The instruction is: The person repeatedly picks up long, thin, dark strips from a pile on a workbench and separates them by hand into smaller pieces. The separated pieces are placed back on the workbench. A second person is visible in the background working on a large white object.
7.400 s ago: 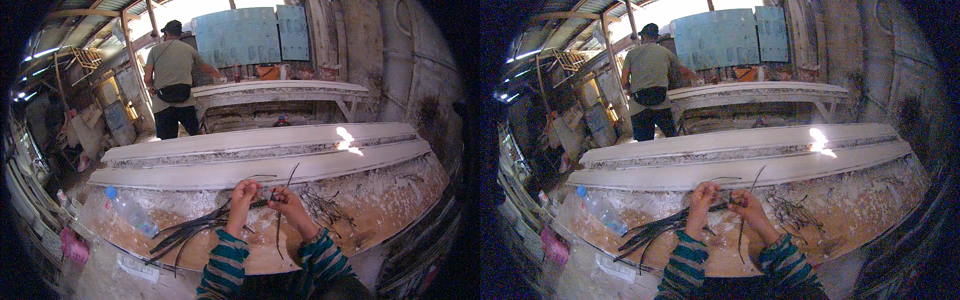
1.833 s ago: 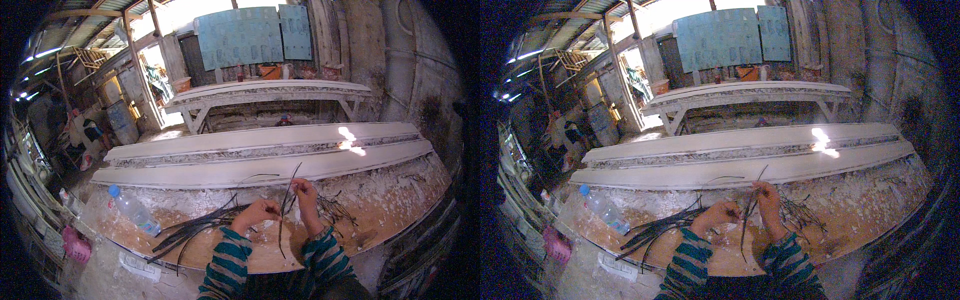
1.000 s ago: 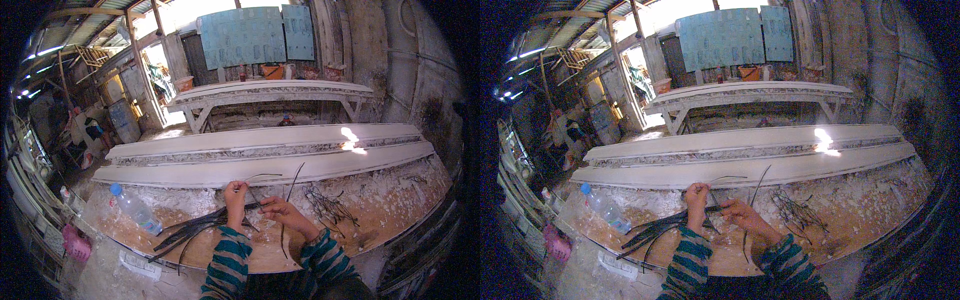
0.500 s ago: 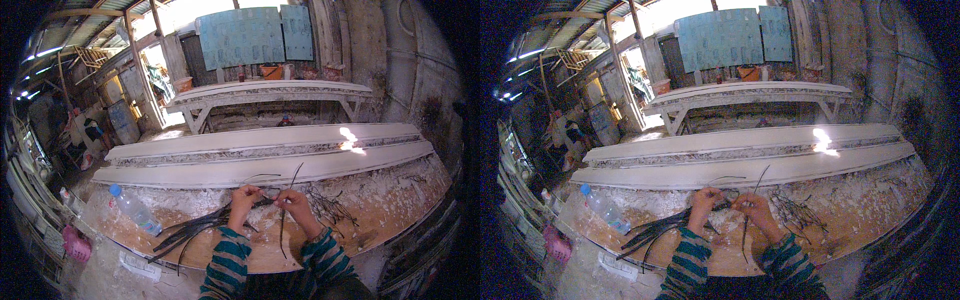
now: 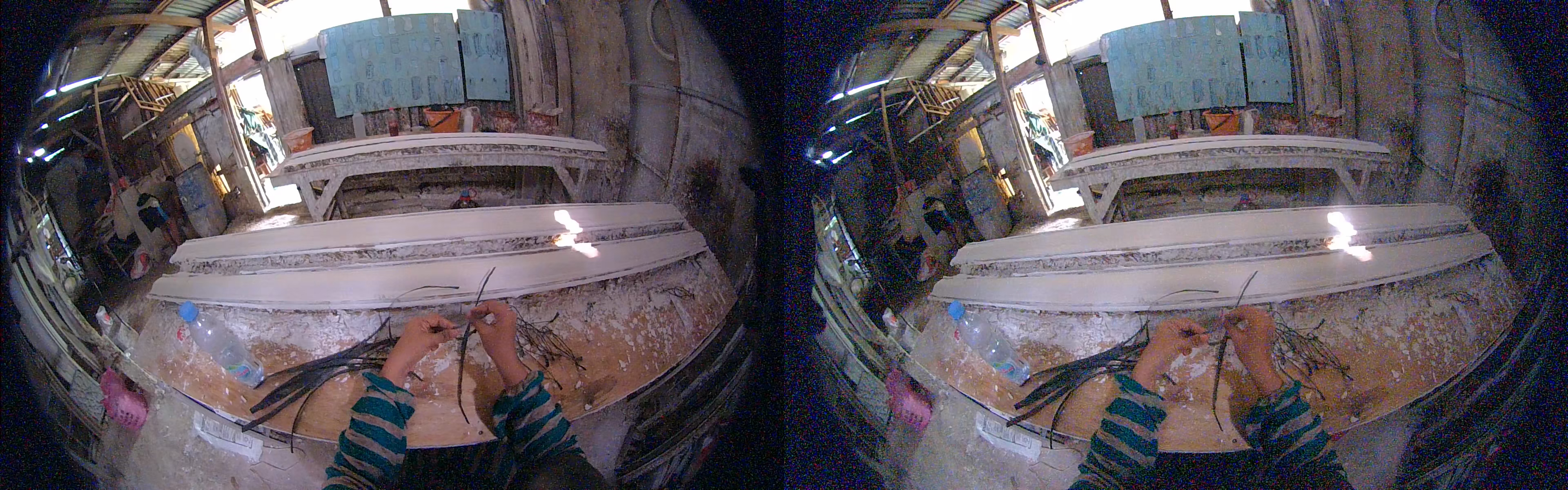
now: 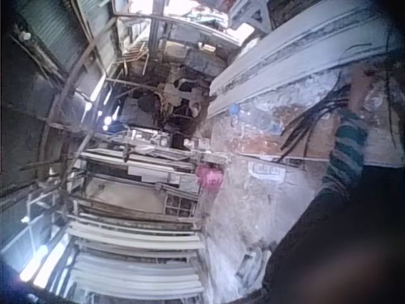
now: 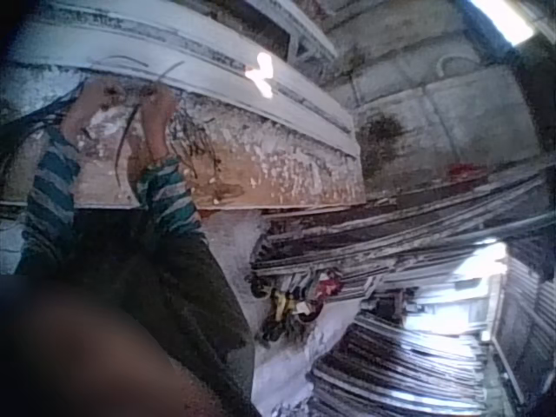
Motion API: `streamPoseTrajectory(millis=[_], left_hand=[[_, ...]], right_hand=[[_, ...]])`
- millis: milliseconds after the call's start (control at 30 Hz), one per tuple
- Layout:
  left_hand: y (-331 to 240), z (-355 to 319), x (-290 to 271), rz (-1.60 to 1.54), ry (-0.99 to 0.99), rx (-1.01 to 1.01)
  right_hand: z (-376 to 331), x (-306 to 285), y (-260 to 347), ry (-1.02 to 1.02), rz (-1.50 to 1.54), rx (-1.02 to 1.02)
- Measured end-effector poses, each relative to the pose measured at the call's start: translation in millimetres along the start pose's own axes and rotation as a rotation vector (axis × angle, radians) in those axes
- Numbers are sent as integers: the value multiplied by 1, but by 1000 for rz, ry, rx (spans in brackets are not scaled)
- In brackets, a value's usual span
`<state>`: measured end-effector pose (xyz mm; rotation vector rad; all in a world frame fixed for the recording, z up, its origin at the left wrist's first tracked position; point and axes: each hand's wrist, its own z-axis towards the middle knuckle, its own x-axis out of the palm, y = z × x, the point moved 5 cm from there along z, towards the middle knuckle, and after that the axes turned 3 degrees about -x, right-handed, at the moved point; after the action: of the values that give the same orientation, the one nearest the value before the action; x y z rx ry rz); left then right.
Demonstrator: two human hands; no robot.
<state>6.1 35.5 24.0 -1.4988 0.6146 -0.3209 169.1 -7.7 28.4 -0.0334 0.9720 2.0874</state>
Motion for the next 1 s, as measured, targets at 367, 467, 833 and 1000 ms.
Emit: streamPoseTrajectory(millis=[367, 467, 833, 1000], left_hand=[[-8, -9, 34, -198, 445, 187], [-5, -5, 30, -165, 335, 158], [18, 5, -59, -122, -706, 147], [25, 0, -60, -449, -772, 113]], right_hand=[[12, -27, -1, -267, 19, 10], [16, -33, 3, -354, -154, -76], [-4, 9, 28, 305, 396, 20], [-28, 39, 56, 725, 761, 247]])
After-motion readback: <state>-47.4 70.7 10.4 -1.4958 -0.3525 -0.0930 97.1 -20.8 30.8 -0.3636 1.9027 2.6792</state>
